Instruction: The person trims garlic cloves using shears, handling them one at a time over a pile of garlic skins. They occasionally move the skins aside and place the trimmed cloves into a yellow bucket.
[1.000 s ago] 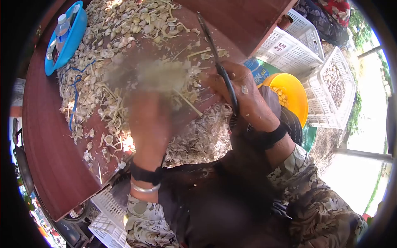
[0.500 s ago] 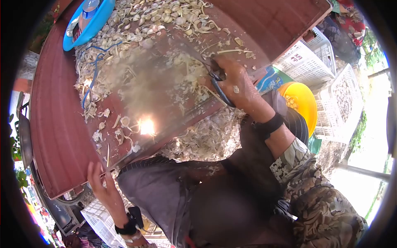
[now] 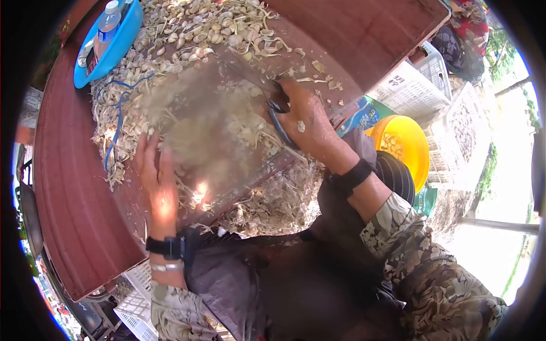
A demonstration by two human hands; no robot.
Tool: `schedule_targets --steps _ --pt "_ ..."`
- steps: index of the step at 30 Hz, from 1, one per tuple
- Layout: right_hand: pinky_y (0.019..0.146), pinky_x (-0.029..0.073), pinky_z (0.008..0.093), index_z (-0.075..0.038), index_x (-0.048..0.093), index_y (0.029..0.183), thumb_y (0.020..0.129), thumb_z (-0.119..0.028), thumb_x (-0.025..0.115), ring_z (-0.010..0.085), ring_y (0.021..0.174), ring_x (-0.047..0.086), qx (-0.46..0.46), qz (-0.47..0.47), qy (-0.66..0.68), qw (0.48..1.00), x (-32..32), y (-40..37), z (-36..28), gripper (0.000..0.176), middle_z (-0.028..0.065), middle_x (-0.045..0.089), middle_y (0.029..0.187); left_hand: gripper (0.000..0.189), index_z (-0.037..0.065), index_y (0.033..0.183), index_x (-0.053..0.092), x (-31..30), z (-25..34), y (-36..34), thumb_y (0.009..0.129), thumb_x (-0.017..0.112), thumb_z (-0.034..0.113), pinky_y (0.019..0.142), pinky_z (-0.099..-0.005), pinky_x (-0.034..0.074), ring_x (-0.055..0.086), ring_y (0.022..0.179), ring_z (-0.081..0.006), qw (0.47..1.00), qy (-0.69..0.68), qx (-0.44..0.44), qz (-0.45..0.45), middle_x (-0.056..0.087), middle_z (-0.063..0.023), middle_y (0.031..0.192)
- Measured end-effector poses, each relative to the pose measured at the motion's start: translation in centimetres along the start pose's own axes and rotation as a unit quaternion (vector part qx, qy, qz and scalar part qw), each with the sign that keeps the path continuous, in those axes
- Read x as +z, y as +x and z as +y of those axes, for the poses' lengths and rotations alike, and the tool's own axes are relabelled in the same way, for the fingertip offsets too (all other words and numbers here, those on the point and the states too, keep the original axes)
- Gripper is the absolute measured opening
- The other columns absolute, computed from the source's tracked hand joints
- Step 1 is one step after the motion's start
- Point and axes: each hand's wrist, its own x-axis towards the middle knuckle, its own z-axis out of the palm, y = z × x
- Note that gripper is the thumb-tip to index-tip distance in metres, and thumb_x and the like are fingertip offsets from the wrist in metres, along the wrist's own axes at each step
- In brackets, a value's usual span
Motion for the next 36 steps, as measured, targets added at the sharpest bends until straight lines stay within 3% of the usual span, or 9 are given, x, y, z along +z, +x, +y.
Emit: schedule_targets --steps 4,7,9,14,17,21,25,29,36 --pt "0.077 0.047 0.0398 0.003 0.055 0.109 0.074 -0.017 0.069 0.038 0.088 0.061 -0.033 -0.025 -0.074 0.996 0.7 0.3 1.0 0.043 0.024 0.06 0.093 0.046 0.007 0.136 0.046 1.6 1.4 3.0 0.097 0.042 0.031 0.108 -0.0392 0.028 0.039 0.131 -0.0336 0.994 0.04 -0.025 -0.096 0.041 -0.02 0.141" --pt "0.074 0.047 0.0432 -0.001 0.058 0.098 0.071 -0.017 0.068 0.0382 0.086 0.059 -0.096 -0.027 -0.082 0.992 2.2 -0.3 1.1 0.033 0.0199 0.061 0.092 0.039 0.002 0.123 0.054 4.2 2.1 1.3 0.093 0.046 0.026 0.1 -0.0407 0.035 0.047 0.12 -0.0368 0.976 0.064 0.166 -0.122 0.051 -0.0227 0.129" --pt "0.073 0.047 0.0445 -0.001 0.058 0.099 0.07 -0.018 0.069 0.0393 0.084 0.059 -0.113 -0.07 -0.08 0.988 2.4 -1.4 0.1 0.035 0.0202 0.061 0.09 0.026 -0.005 0.103 0.057 5.1 4.3 -1.4 0.082 0.055 0.012 0.087 -0.0484 0.038 0.051 0.102 -0.0404 0.973 0.055 0.155 -0.162 0.054 -0.0244 0.119" --pt "0.069 0.046 0.0428 0.002 0.058 0.096 0.072 -0.016 0.068 0.0404 0.081 0.058 -0.067 -0.189 -0.007 0.98 -1.5 -3.9 -2.5 0.032 0.0223 0.06 0.085 0.031 -0.001 0.112 0.059 2.2 7.2 -7.2 0.086 0.057 0.015 0.093 -0.0422 0.04 0.055 0.105 -0.0363 0.961 -0.139 0.117 -0.209 0.059 -0.0202 0.11" --pt "0.064 0.043 0.0371 0.006 0.056 0.09 0.077 -0.016 0.069 0.0319 0.07 0.056 0.024 -0.226 0.023 0.974 -3.9 -4.1 -4.2 0.028 0.0223 0.056 0.077 0.031 -0.001 0.116 0.058 -1.0 8.9 -6.2 0.088 0.056 0.012 0.094 -0.0368 0.042 0.056 0.109 -0.0273 0.95 -0.239 -0.036 -0.197 0.058 -0.0167 0.117" --pt "0.067 0.046 0.028 0.002 0.062 0.095 0.083 -0.018 0.071 0.0101 0.078 0.058 0.051 -0.155 0.088 0.983 -4.5 -3.3 -3.0 0.025 0.0053 0.062 0.083 0.034 -0.004 0.121 0.055 -1.6 3.1 1.8 0.091 0.054 0.013 0.097 -0.0338 0.041 0.053 0.114 -0.0241 0.992 -0.103 -0.031 -0.067 0.054 -0.0166 0.126" --pt "0.056 0.039 0.0338 0.004 0.054 0.083 0.08 -0.017 0.069 0.0183 0.06 0.043 0.083 -0.074 0.121 0.987 -4.5 -2.7 -2.5 0.026 0.0154 0.048 0.067 0.051 -0.005 0.128 0.047 -1.4 -11.4 11.1 0.09 0.058 0.027 0.103 -0.0409 0.034 0.043 0.124 -0.0374 0.99 0.132 0.032 -0.042 0.047 -0.0273 0.13" --pt "0.056 0.04 0.0333 0.002 0.055 0.084 0.08 -0.017 0.069 0.0172 0.06 0.045 0.137 -0.081 0.12 0.98 -4.9 -2.4 -3.0 0.024 0.0144 0.048 0.067 0.056 -0.002 0.131 0.047 -1.1 -19.8 19.1 0.086 0.062 0.029 0.101 -0.0395 0.035 0.046 0.118 -0.0356 0.978 0.201 -0.011 -0.061 0.047 -0.0287 0.127" --pt "0.058 0.041 0.0333 0.002 0.056 0.086 0.077 -0.017 0.071 0.0171 0.061 0.046 0.177 -0.115 0.111 0.971 -4.3 -1.8 -3.1 0.026 0.0144 0.05 0.067 0.038 0.004 0.12 0.06 3.3 -11.6 18.3 0.087 0.06 0.022 0.096 -0.0361 0.04 0.053 0.107 -0.0281 0.992 0.045 0.102 -0.066 0.056 -0.017 0.12"
